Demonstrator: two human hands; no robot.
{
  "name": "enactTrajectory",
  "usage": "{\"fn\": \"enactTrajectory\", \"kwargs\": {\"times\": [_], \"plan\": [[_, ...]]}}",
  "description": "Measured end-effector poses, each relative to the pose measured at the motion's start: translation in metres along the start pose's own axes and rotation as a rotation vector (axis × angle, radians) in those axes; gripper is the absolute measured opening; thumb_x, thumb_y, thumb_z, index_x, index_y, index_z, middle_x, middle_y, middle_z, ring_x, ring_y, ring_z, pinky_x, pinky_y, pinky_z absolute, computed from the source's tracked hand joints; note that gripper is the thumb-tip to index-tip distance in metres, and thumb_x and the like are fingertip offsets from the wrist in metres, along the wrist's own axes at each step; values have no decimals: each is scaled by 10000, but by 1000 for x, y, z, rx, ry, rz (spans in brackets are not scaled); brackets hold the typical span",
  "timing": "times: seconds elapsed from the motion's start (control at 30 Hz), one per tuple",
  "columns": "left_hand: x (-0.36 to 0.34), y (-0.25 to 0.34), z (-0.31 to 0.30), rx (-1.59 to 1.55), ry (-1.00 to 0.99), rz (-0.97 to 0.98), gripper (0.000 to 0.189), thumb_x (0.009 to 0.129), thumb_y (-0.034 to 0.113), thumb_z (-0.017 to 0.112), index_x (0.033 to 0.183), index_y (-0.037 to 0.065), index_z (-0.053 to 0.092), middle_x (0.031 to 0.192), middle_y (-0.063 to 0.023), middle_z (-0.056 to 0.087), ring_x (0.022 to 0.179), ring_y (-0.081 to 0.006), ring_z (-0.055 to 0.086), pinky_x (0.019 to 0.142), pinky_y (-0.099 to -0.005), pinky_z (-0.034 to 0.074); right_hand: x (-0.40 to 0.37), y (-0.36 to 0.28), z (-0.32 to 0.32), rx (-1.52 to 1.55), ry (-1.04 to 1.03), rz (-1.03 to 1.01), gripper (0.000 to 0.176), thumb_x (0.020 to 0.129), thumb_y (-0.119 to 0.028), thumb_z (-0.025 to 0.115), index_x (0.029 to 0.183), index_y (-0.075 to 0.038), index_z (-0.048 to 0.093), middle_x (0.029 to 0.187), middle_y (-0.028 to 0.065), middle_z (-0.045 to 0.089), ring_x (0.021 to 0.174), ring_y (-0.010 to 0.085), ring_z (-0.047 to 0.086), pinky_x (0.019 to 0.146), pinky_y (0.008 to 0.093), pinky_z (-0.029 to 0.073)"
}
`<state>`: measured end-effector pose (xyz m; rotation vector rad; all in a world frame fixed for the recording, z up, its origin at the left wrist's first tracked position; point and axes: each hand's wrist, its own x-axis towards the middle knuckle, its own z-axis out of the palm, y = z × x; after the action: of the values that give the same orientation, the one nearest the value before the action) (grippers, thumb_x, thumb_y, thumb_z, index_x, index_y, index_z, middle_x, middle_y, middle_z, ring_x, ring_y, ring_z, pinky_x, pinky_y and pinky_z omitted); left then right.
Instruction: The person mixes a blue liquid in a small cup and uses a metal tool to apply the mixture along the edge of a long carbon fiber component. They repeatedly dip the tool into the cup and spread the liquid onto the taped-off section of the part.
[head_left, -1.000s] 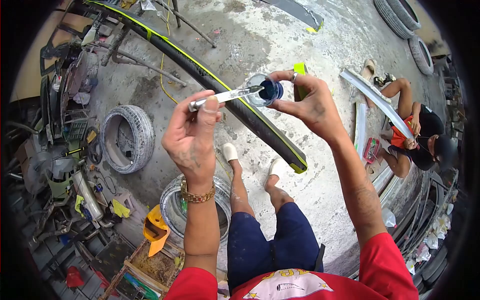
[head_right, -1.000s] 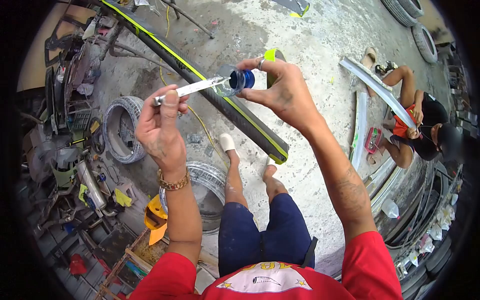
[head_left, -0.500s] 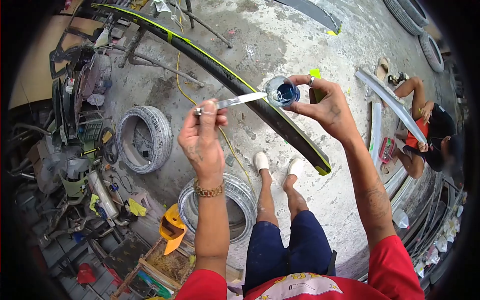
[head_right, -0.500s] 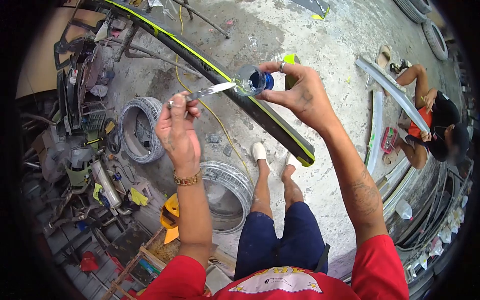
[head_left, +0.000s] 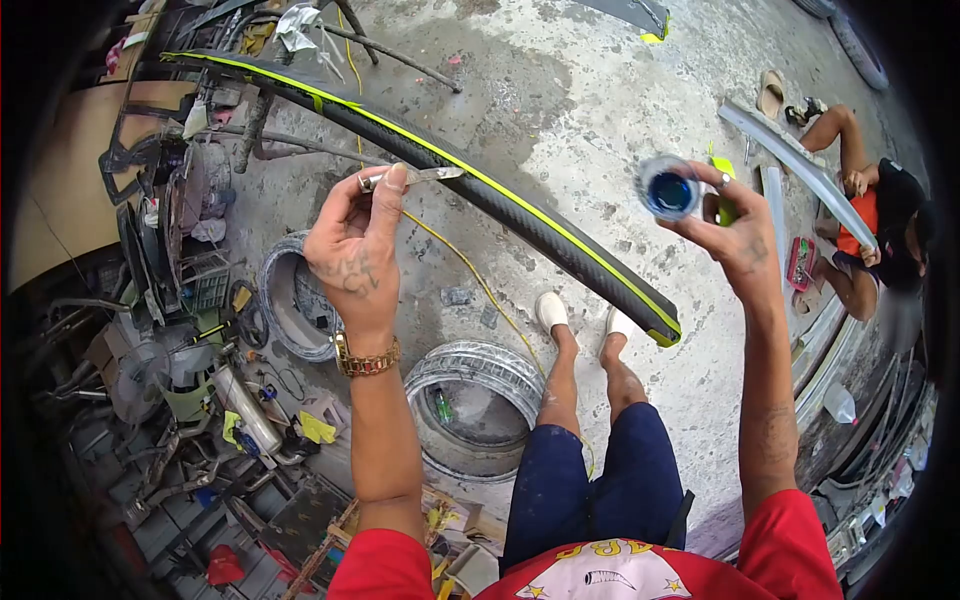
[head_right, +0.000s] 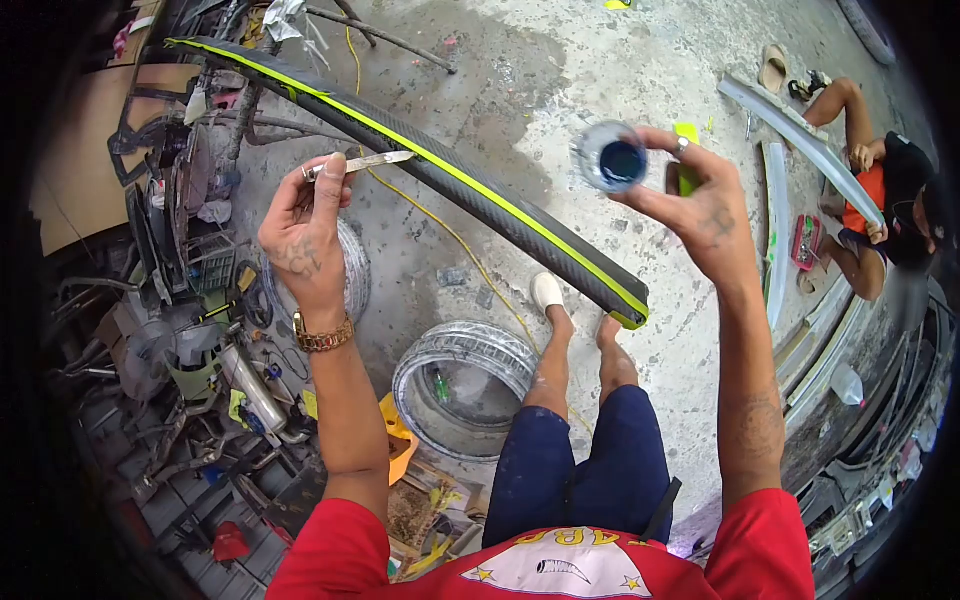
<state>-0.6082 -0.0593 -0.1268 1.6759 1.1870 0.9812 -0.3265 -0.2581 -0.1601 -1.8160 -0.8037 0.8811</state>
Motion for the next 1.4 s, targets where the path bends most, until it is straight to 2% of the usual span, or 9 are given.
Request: {"fn": "enactTrajectory", "kwargs": {"times": [0.23, 0.33, 0.37, 0.5, 0.53, 0.67, 0.7, 0.77, 1.4], "plan": [[7, 5, 5, 179, -44, 61, 169, 941, 135, 773, 984, -25, 744, 822, 25, 679, 717, -26, 571, 646, -190, 457, -54, 40, -30, -28, 135, 182, 497, 724, -142, 875, 1197, -60, 743, 791, -81, 569, 668, 11, 393, 569, 202, 286], [12, 7, 0, 291, -108, 157, 184, 976, 155, 733, 1046, -15, 744, 896, -2, 714, 766, -49, 613, 702, -200, 487, -80, 49, -34, 88, 122, 363, 518, 743, -122, 855, 1239, -52, 721, 983, 22, 722, 758, 38, 558, 608, 193, 407], [11, 9, 2, 259, -146, 138, 184, 976, 155, 733, 1046, -15, 744, 896, -2, 714, 766, -49, 613, 702, -200, 487, -88, 51, -30, 76, 136, 260, 510, 756, -106, 842, 1242, -29, 711, 985, 12, 715, 772, 65, 586, 628, 199, 432], [9, 16, 9, 344, -151, 138, 181, 987, 140, 715, 1075, -15, 746, 911, -3, 719, 793, -66, 629, 718, -209, 497, -121, 77, -25, 239, 156, 244, 483, 766, -133, 831, 1225, -37, 715, 994, 18, 719, 755, 69, 569, 630, 218, 449], [8, 17, 11, 379, -153, 187, 178, 981, 135, 720, 1078, -13, 746, 904, -9, 721, 811, -75, 638, 728, -212, 504, -126, 74, -29, 157, 110, 358, 497, 753, -144, 834, 1226, -46, 719, 1012, 24, 728, 752, 69, 580, 637, 223, 457], [10, 25, 6, 430, -140, 278, 167, 952, 135, 752, 1011, -22, 750, 852, 3, 720, 776, -51, 612, 689, -221, 483, -138, 79, -15, 234, 139, 367, 530, 723, -104, 825, 1240, -53, 719, 997, 15, 722, 655, 26, 517, 507, 186, 366], [12, 22, 6, 410, -92, 315, 169, 913, 129, 780, 949, -31, 737, 781, -73, 704, 660, -105, 621, 628, -261, 492, -141, 82, -11, 264, 165, 355, 535, 720, -86, 820, 1244, -55, 714, 1007, 9, 724, 649, 10, 514, 509, 175, 359], [12, 29, 5, 395, -97, 339, 198, 907, 143, 788, 939, -44, 731, 780, -87, 708, 645, -116, 631, 616, -266, 494, -145, 84, -10, 289, 186, 362, 528, 723, -80, 816, 1241, -63, 715, 1017, 6, 727, 651, 10, 518, 509, 171, 352], [22, 45, 22, 484, -216, 409, 231, 916, 146, 772, 884, -66, 684, 706, -103, 654, 576, -140, 590, 554, -283, 460, -142, 75, -3, 376, 188, 359, 541, 714, 23, 771, 1245, -22, 683, 1021, 27, 705, 594, 13, 484, 461, 174, 333]]}}
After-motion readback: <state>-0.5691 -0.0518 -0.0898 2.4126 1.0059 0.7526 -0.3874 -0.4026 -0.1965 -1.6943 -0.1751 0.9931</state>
